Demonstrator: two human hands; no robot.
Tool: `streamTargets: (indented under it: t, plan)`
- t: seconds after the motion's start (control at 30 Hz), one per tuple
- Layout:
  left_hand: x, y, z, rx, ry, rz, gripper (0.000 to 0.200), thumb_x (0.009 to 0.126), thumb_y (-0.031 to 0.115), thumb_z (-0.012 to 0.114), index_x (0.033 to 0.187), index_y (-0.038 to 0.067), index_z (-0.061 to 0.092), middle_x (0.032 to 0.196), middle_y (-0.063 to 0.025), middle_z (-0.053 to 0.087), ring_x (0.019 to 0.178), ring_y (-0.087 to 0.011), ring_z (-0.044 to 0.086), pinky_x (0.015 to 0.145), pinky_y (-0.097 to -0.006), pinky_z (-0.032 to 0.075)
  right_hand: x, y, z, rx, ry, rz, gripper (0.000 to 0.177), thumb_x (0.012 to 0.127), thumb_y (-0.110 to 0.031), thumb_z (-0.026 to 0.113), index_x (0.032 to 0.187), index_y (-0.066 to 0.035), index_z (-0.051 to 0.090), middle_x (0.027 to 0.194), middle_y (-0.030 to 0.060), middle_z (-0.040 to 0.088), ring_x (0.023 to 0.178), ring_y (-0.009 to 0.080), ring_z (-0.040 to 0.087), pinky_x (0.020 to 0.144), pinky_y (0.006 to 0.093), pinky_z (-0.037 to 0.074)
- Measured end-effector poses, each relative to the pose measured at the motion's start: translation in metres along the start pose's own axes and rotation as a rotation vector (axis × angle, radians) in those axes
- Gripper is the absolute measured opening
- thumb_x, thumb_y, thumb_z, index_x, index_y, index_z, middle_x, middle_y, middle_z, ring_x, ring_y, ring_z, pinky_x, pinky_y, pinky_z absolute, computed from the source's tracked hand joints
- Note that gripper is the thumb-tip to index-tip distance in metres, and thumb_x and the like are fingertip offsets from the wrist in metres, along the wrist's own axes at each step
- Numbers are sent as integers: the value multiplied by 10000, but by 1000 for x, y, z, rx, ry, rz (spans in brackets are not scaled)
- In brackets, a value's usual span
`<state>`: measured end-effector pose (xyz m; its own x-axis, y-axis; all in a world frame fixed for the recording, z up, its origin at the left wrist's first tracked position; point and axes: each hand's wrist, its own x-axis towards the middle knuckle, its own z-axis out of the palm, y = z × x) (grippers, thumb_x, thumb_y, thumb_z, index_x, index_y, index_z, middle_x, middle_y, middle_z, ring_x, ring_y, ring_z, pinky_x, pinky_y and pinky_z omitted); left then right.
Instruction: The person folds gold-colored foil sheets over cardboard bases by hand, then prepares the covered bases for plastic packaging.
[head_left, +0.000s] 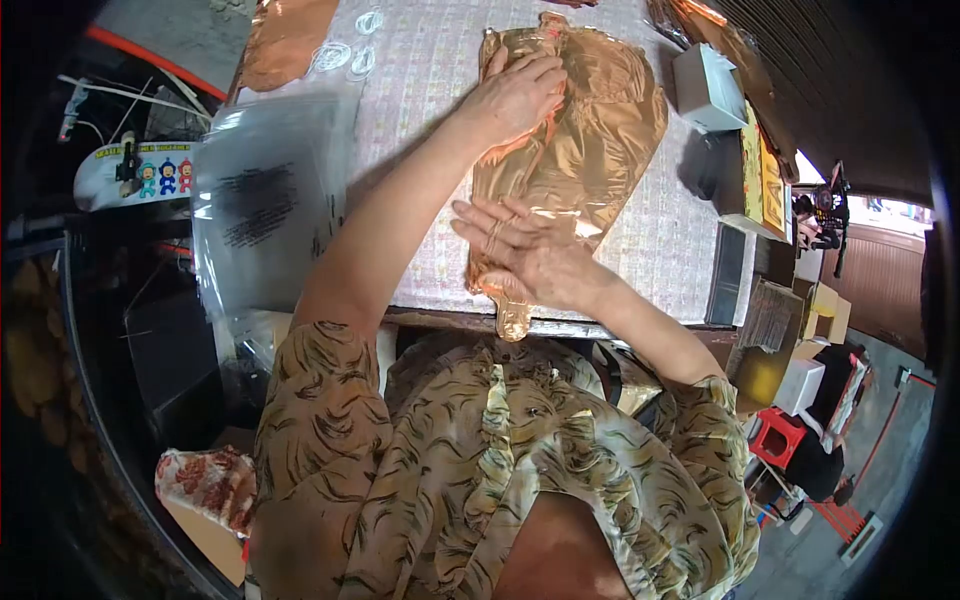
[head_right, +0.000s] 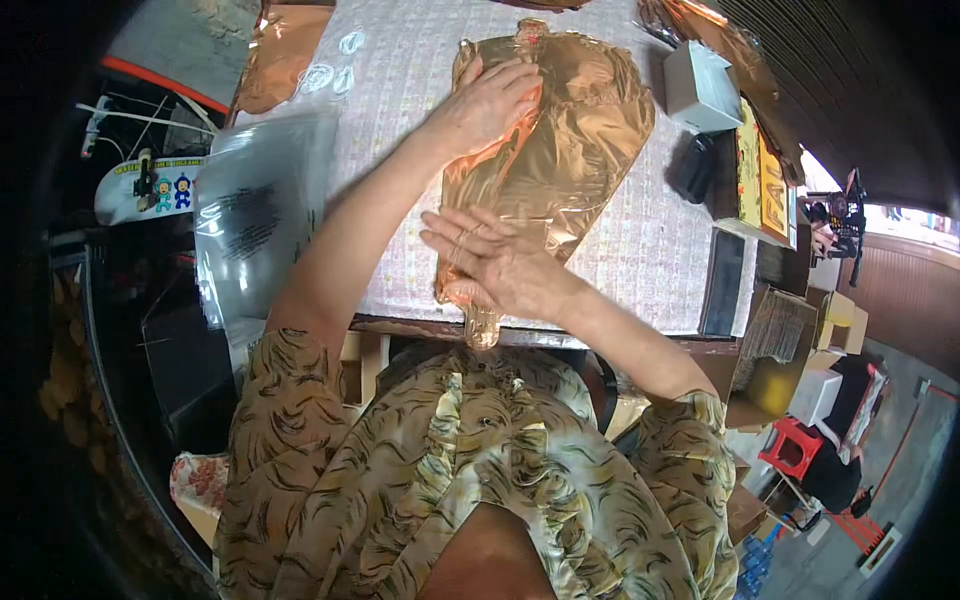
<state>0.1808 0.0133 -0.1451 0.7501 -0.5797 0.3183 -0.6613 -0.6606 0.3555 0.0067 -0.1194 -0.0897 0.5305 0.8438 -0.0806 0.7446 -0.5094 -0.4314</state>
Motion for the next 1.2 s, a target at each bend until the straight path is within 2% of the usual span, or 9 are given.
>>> streamTargets:
  t: [0.13, 0.2, 0.33, 0.4, 0.53, 0.7, 0.77, 1.1, 1.2]
  plan:
    - [0, 2, -2, 29, 23, 1, 440, 1059, 301, 491, 1434, 72, 519, 1527, -97, 474, 1447, -256, 403, 1189, -590, 270, -6, -8, 7, 34, -35, -54, 702, 1054, -425, 440, 1610, -50, 233, 1694, 77, 205, 1563, 220, 184, 1292, 402, 126]
    - [1, 1, -3, -54, 26, -2, 455, 1050, 339, 494, 1412, 65, 528, 1524, -95, 467, 1443, -253, 401, 1209, -627, 222, -6, -8, 8, 19, -24, -58, 690, 1057, -409, 442, 1612, -55, 235, 1693, 74, 208, 1563, 220, 186, 1292, 399, 123]
    - [1, -1, -8, -12, 26, 15, 451, 1052, 344, 491, 1391, 53, 547, 1527, -102, 465, 1442, -263, 403, 1217, -595, 235, -6, -10, 6, 20, -15, -57, 663, 1058, -358, 454, 1614, -66, 241, 1691, 66, 218, 1561, 215, 193, 1293, 394, 120]
    - [1, -2, -16, -95, 79, 9, 417, 1064, 271, 487, 1413, 47, 533, 1493, -130, 509, 1380, -302, 479, 1187, -473, 331, -7, -12, 4, -8, -12, -55, 672, 1051, -370, 460, 1612, -67, 246, 1692, 59, 218, 1561, 211, 194, 1292, 392, 127]
    - [0, -29, -35, 5, 198, 87, 409, 1003, 112, 550, 1404, 30, 544, 1461, -155, 543, 1280, -352, 555, 1055, -422, 472, -8, -10, 9, 13, 66, -83, 618, 1049, -302, 482, 1574, -19, 323, 1678, 84, 251, 1548, 205, 232, 1287, 381, 165]
    - [-13, -47, -32, -187, 130, -43, 511, 968, 76, 566, 1469, 47, 469, 1453, -166, 552, 1305, -350, 530, 1099, -446, 389, -9, -9, 14, 0, 101, -89, 602, 1059, -298, 461, 1576, -23, 321, 1686, 86, 224, 1554, 205, 208, 1288, 383, 152]
    - [-15, -48, -31, -172, 116, -82, 493, 988, 101, 559, 1471, 51, 469, 1473, -163, 537, 1333, -335, 513, 1115, -452, 355, -10, -9, 13, -11, 88, -93, 721, 997, -329, 522, 1599, -28, 263, 1691, 90, 215, 1560, 222, 203, 1290, 387, 144]
    - [-9, -44, -35, -105, 67, -50, 476, 1022, 184, 552, 1476, 67, 473, 1500, -161, 517, 1377, -322, 486, 1151, -481, 340, -13, -3, 23, 10, 114, -97, 769, 957, -316, 562, 1597, -19, 256, 1690, 107, 209, 1566, 228, 187, 1289, 396, 146]
    - [-1, -22, -32, 20, 161, 16, 474, 1020, 205, 568, 1467, 68, 491, 1514, -159, 504, 1387, -318, 482, 1169, -481, 340, -12, -3, 25, 11, 104, -105, 762, 986, -344, 556, 1601, -24, 241, 1693, 100, 198, 1569, 230, 169, 1287, 405, 145]
